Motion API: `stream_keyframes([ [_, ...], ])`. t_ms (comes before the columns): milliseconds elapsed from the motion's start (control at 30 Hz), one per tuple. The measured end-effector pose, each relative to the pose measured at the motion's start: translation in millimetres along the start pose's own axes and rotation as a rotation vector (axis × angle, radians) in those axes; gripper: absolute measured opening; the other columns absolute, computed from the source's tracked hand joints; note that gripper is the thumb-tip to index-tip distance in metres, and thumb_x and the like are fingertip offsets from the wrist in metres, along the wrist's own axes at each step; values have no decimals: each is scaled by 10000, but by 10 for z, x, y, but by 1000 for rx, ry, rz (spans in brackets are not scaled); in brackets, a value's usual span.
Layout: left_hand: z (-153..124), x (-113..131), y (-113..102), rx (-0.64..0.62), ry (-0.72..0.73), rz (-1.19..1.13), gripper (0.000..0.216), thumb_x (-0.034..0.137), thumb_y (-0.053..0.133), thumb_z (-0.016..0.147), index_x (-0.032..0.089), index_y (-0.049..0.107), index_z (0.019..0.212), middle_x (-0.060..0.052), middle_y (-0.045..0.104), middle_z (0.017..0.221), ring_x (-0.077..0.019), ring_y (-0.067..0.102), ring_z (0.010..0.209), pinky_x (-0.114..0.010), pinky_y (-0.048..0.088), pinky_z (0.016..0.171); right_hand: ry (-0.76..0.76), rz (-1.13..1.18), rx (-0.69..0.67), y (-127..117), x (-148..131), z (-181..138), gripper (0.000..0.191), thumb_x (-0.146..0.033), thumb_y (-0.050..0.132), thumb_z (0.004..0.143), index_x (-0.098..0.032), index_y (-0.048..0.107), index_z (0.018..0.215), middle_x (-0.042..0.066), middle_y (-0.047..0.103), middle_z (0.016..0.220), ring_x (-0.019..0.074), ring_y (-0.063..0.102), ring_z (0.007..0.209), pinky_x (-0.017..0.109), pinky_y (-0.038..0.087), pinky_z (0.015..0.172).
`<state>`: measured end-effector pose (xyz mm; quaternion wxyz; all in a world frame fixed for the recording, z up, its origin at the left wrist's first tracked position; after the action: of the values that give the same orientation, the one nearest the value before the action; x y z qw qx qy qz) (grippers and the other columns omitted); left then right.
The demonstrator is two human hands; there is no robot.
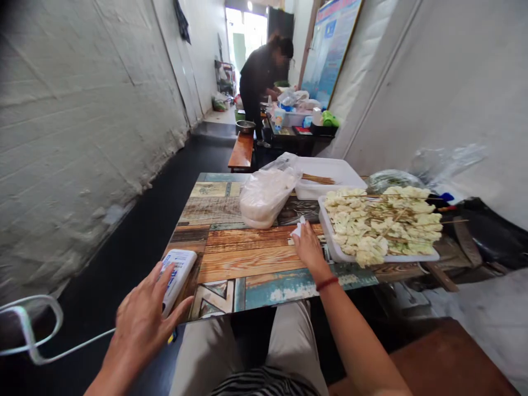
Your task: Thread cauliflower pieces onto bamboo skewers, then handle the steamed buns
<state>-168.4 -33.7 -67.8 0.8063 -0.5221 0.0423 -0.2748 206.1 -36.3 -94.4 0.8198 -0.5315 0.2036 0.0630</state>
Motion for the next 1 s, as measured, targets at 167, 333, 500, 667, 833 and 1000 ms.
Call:
stream_keyframes([
  [167,153,562,85,48,167,-221,666,449,554,846,269,317,1441,-139,424,1456,-339,427,1314,-530,384,1039,-113,-8,-59,218,-444,-133,475,-285,531,908,-85,510,1338,176,523,1389,286,434,1329,484,332,1106],
  [333,274,1199,512,-73,300,-484,537,365,542,874,251,411,1382,-119,510,1381,-272,498,1260,-465,426,1033,-279,80,-26,-28,-552,-823,370,-208,375,971,-218,589,1273,51,605,1322,190,497,1267,401,386,1076],
  [500,369,1543,980,-139,310,-585,416,325,550,869,186,536,1261,-136,609,1253,-275,554,1185,-464,451,1000,43,48,325,-897,469,-1508,327,-252,383,969,-202,675,1107,95,690,1127,224,608,1078,423,471,973],
  [667,366,1574,1014,-95,290,-570,345,309,580,853,184,596,1174,-129,637,1197,-281,572,1137,-483,451,981,281,-143,534,-1231,1207,-1785,397,-322,344,967,-135,679,1068,165,687,1097,276,622,1053,476,463,974],
  [833,250,1549,899,-67,240,-661,334,253,604,838,189,608,1166,-130,645,1178,-262,578,1127,-461,461,980,-29,-54,252,-530,697,-1551,344,-257,396,938,-198,691,1105,102,693,1163,246,637,1088,445,483,990],
  [1000,177,1538,824,-3,126,-818,333,177,603,824,188,594,1157,-119,645,1154,-235,581,1103,-443,473,964,-381,0,57,-146,-176,-1079,328,-215,409,948,-221,690,1117,66,700,1158,243,620,1084,454,500,939],
])
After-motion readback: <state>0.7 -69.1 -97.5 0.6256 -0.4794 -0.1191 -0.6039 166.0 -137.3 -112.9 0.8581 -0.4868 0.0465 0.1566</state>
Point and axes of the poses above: each hand's wrist, its own z-axis towards the middle knuckle, its own y-axis out of the palm, x = y × z, the point moved 3 cm from there along z, towards the middle knuckle
